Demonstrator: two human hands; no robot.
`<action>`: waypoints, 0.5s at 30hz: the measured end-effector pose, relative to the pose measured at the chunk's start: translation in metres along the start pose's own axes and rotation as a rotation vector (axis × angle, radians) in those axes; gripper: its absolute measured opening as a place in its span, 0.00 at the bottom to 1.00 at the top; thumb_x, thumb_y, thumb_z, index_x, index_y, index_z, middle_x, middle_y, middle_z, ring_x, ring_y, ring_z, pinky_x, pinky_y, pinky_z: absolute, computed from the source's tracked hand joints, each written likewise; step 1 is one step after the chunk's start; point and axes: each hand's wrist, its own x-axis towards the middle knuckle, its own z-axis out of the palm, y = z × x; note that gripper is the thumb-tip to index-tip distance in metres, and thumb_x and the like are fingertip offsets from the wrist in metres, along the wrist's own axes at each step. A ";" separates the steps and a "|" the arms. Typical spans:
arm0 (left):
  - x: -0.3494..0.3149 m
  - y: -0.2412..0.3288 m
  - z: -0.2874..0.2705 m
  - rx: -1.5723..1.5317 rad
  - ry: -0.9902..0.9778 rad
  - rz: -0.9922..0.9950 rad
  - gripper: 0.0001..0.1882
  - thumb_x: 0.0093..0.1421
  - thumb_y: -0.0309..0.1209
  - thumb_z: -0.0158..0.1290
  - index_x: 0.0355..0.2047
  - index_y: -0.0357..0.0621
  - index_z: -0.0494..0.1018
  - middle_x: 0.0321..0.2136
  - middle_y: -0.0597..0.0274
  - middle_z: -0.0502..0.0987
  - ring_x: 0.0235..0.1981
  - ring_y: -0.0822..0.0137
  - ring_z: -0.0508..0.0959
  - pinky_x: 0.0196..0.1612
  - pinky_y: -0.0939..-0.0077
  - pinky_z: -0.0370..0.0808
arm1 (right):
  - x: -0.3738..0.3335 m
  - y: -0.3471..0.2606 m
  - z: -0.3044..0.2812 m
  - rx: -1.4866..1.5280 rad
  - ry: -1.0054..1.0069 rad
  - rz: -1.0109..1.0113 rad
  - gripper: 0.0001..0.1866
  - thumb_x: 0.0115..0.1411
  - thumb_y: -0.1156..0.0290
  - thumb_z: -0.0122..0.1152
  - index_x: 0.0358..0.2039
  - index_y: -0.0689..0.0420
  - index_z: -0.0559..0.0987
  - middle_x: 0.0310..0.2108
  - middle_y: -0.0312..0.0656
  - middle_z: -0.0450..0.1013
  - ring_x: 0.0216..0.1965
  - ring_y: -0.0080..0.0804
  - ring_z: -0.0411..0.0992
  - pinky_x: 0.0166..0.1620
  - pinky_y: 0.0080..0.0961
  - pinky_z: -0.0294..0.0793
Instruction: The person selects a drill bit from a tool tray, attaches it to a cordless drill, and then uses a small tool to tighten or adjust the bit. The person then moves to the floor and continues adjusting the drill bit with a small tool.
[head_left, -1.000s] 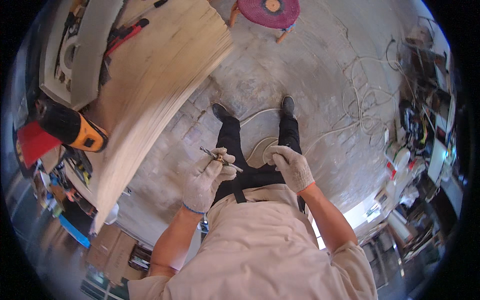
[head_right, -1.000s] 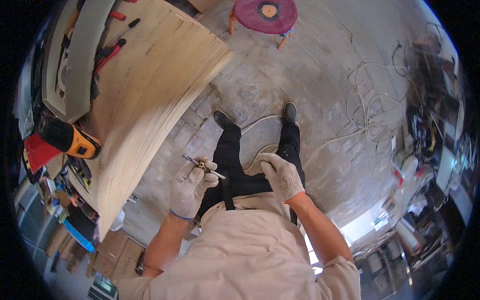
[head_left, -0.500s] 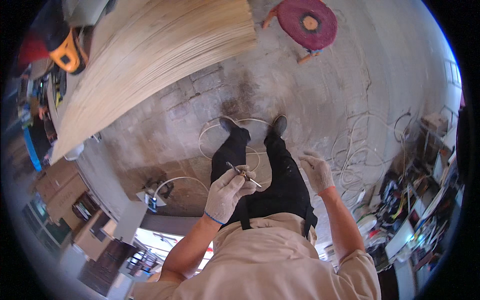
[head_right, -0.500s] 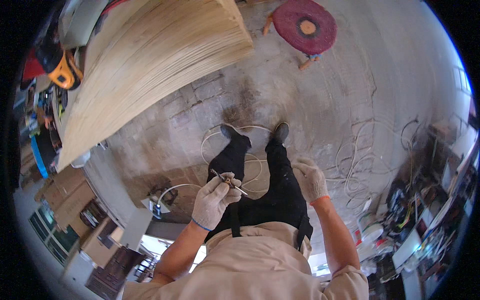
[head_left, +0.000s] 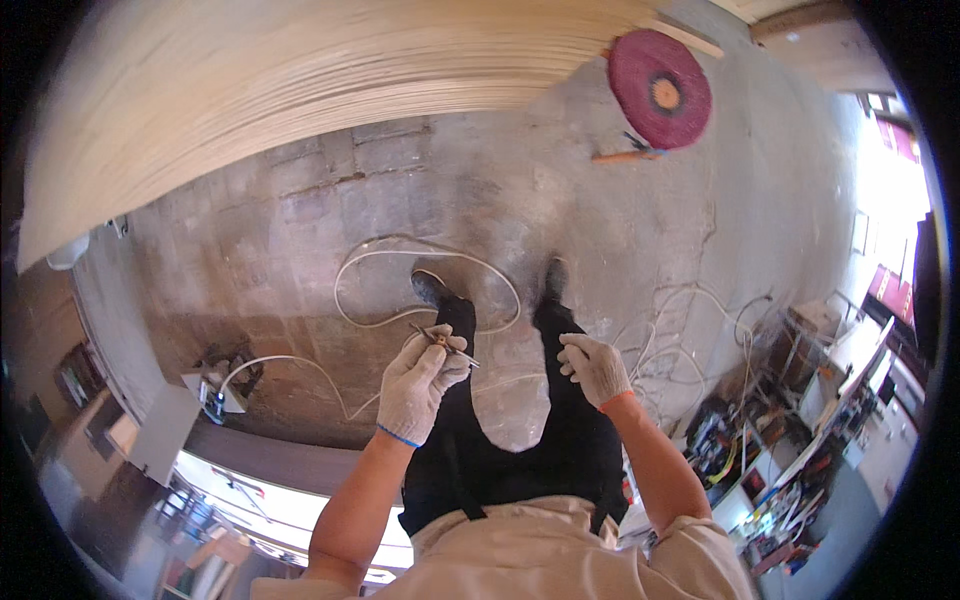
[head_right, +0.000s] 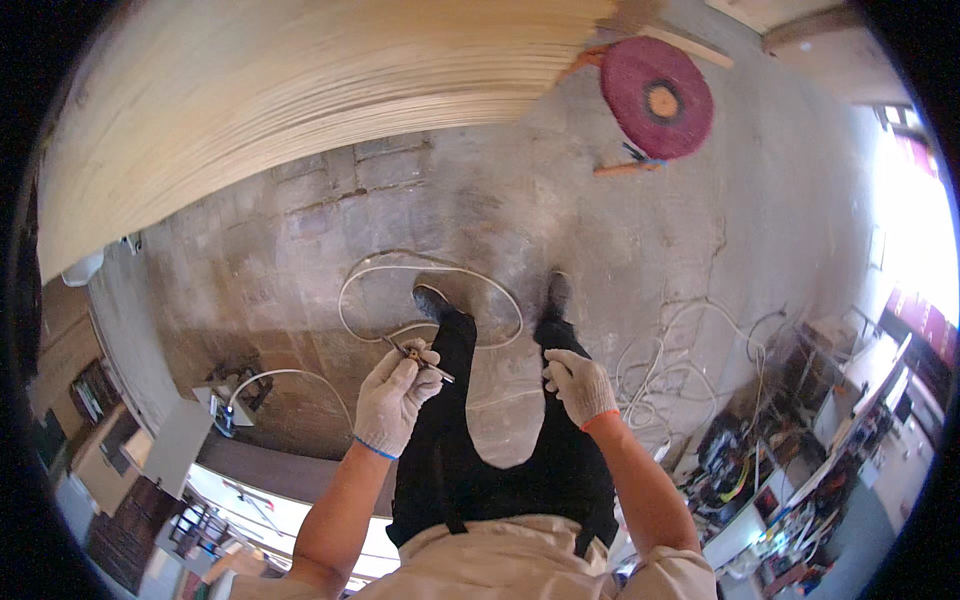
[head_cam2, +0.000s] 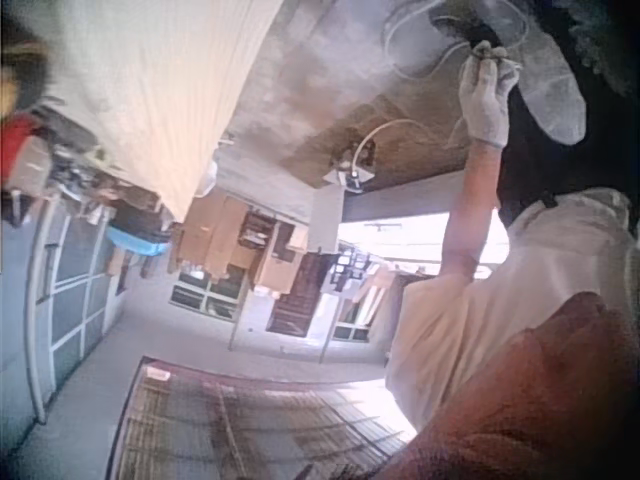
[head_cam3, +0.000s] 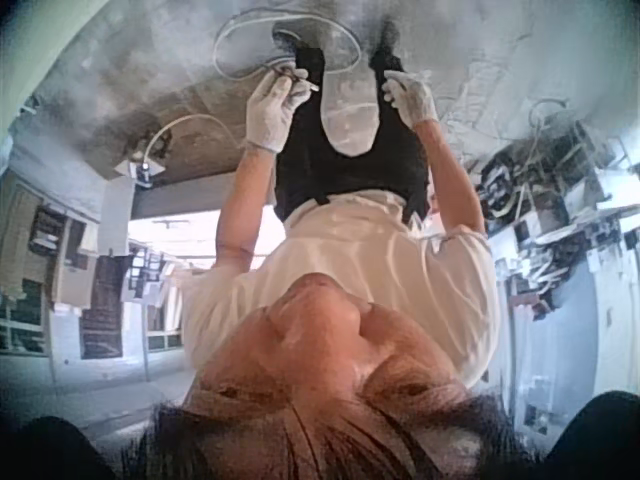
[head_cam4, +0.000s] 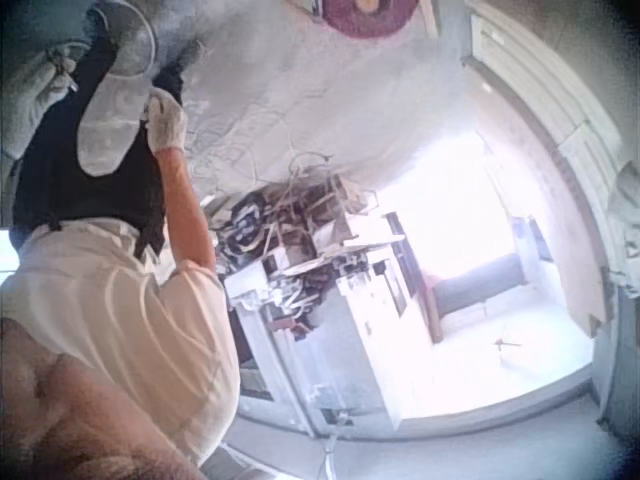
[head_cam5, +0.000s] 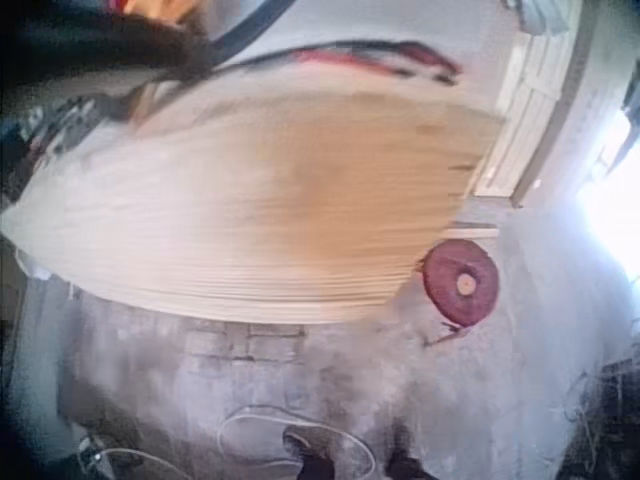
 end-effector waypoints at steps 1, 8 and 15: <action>0.013 -0.008 -0.015 -0.016 -0.004 0.006 0.16 0.80 0.27 0.51 0.64 0.35 0.74 0.51 0.50 0.85 0.45 0.65 0.88 0.52 0.67 0.86 | 0.016 0.005 0.005 -0.047 -0.015 -0.024 0.21 0.76 0.66 0.55 0.61 0.64 0.83 0.40 0.45 0.87 0.35 0.27 0.84 0.40 0.25 0.84; 0.123 -0.078 -0.068 -0.253 0.112 0.034 0.14 0.80 0.26 0.50 0.62 0.34 0.74 0.51 0.50 0.84 0.42 0.65 0.88 0.48 0.73 0.87 | 0.157 0.055 0.024 -0.298 -0.079 -0.196 0.19 0.73 0.65 0.59 0.55 0.64 0.86 0.38 0.48 0.87 0.35 0.35 0.85 0.44 0.33 0.83; 0.220 -0.182 -0.058 -0.316 0.148 0.024 0.14 0.81 0.27 0.51 0.62 0.36 0.74 0.51 0.52 0.83 0.45 0.68 0.87 0.51 0.72 0.89 | 0.242 0.100 0.024 -0.095 -0.079 -0.027 0.20 0.73 0.64 0.60 0.57 0.63 0.86 0.44 0.52 0.88 0.42 0.36 0.88 0.48 0.31 0.84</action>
